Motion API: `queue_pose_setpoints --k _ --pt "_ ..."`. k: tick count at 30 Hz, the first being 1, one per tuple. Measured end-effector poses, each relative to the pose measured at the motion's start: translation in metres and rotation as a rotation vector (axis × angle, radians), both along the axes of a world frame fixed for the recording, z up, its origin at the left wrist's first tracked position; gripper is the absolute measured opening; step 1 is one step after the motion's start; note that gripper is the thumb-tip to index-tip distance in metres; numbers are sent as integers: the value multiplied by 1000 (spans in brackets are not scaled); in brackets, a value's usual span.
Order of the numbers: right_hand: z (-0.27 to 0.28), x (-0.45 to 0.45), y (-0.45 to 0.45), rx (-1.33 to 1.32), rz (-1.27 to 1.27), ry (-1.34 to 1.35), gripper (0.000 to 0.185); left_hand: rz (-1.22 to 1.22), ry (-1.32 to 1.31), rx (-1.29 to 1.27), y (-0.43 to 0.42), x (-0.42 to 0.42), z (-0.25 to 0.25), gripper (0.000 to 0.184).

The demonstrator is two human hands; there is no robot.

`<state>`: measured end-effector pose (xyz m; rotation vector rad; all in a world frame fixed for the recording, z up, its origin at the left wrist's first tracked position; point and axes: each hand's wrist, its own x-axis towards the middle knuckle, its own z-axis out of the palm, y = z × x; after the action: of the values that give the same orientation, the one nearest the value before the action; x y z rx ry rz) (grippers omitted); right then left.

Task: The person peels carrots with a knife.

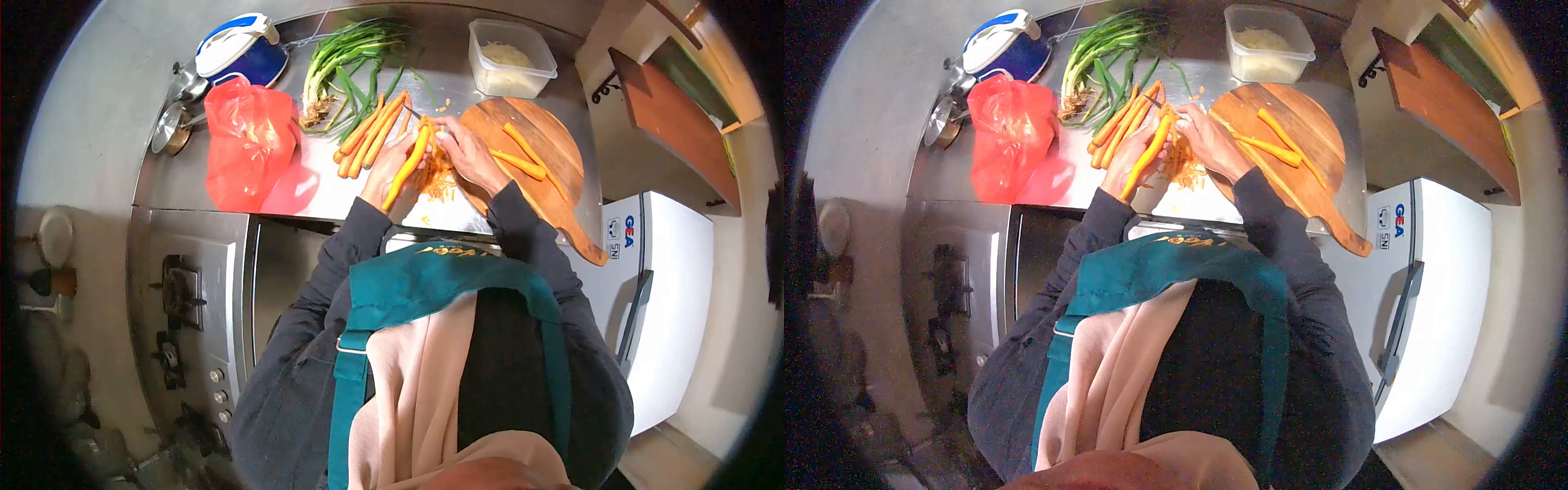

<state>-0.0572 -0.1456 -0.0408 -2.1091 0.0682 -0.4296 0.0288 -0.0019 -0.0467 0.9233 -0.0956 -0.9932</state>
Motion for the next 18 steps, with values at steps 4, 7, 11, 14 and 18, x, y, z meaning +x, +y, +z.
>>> queue_pose_setpoints --k 4,7,11,14,18 --pt "-8 -15 11 -152 49 -113 39 187 -6 75 -11 12 -4 28" --pt "4 -34 20 -194 153 -18 44 341 -15 18 -20 30 -24 28" --pt "16 -43 22 -171 192 162 39 328 -31 -20 -24 29 -14 25" --pt "14 -43 17 -116 200 77 39 414 -33 -22 -30 25 -8 22" --pt "5 -36 9 -126 151 27 41 447 -93 -69 -35 9 -6 20"
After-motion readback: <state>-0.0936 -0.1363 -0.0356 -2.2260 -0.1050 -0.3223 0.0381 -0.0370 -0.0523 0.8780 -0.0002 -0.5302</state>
